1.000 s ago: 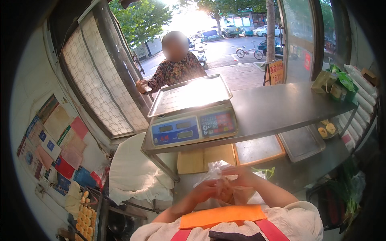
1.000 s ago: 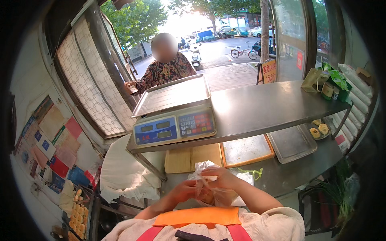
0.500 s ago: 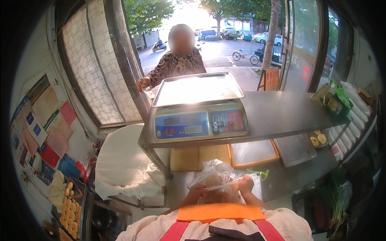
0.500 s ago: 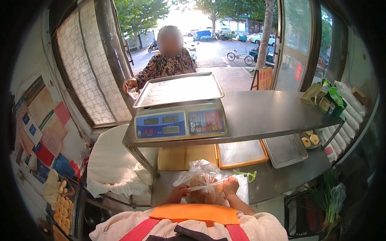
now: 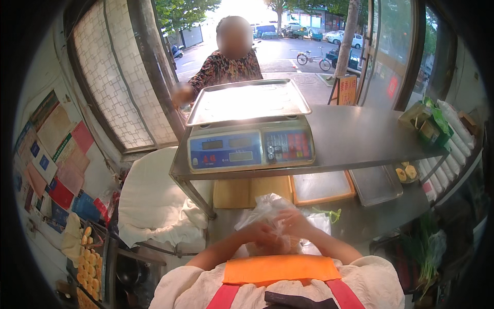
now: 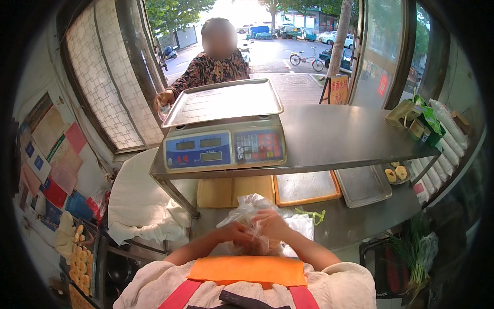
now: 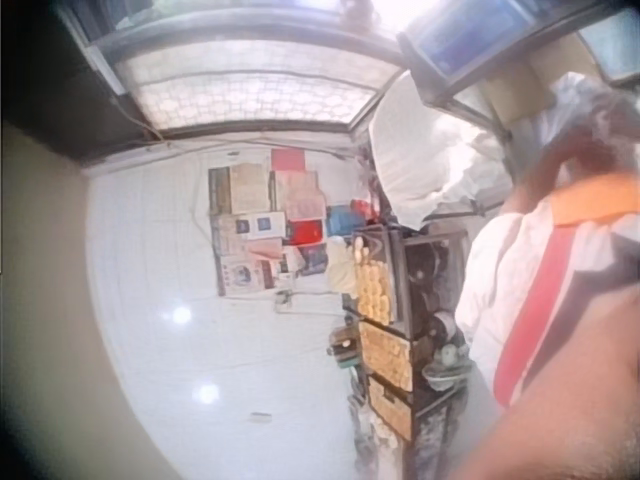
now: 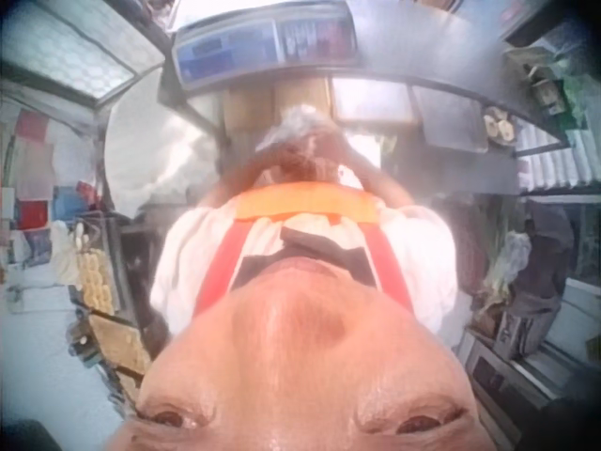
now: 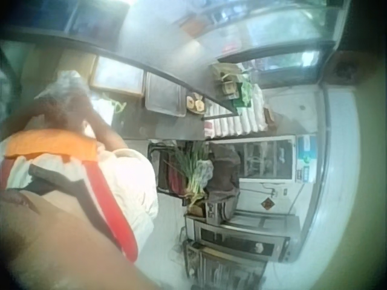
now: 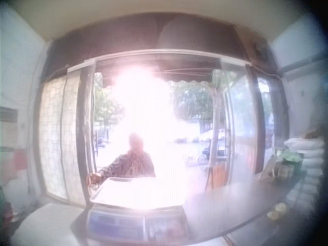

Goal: The person prepares and sells bread products, including bagging rolls, weighing them for a customer, rolling out dough, cutting circles, placing dough on a tray, and cleaning a baking tray with a brush.

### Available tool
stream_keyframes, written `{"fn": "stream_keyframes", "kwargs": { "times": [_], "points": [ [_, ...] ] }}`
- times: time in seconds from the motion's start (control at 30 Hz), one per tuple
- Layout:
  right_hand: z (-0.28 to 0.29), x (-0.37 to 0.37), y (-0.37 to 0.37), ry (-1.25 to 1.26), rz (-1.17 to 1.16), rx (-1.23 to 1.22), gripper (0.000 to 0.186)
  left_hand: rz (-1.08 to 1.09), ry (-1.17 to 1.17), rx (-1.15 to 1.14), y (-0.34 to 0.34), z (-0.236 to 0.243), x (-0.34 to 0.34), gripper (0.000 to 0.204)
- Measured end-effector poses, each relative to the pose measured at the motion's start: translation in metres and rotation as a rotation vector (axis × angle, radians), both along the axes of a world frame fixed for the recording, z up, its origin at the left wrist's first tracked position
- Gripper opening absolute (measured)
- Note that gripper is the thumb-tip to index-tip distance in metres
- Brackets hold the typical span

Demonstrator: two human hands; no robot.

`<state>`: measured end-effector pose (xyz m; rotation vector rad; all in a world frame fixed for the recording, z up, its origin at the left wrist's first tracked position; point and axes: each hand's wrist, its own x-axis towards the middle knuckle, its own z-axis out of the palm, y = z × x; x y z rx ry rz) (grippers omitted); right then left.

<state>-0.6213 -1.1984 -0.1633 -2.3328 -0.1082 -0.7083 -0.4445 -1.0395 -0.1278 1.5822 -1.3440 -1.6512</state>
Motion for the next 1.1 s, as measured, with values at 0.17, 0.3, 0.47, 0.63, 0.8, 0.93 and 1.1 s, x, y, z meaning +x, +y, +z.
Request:
{"fn": "stream_keyframes", "kwargs": {
  "times": [0.17, 0.3, 0.47, 0.63, 0.8, 0.93, 1.1],
  "points": [
    [-0.008, -0.016, 0.029, -0.11, -0.604, 0.181, 0.021, 0.507, 0.097, -0.152, 0.025, -0.049, 0.019, 0.018],
    [0.103, -0.02, 0.042, -0.089, -0.288, 0.155, 0.016, 0.342, -0.435, -0.906, 0.03, 0.121, -0.008, 0.012],
    [0.303, -0.043, 0.025, -0.21, -0.477, 0.633, 0.01, 1.51, -0.84, -1.276, 0.01, 0.257, 0.114, 0.021],
    [0.456, 0.012, -0.045, -0.423, -0.279, 0.567, 0.025, 1.416, -1.011, -0.441, -0.016, 0.256, 0.29, 0.099],
    [0.548, 0.091, -0.084, -0.58, -0.274, 0.44, 0.016, 1.404, -0.55, -0.788, -0.039, 0.2, 0.358, 0.025],
    [0.512, 0.189, -0.126, -0.589, -0.95, -0.761, 0.018, 1.397, 0.068, -1.162, 0.02, 0.188, 0.285, 0.019],
    [0.458, 0.268, -0.146, -0.526, -0.96, -0.002, 0.025, 1.405, 0.085, -1.265, 0.094, 0.188, 0.177, 0.018]
  ]
}}
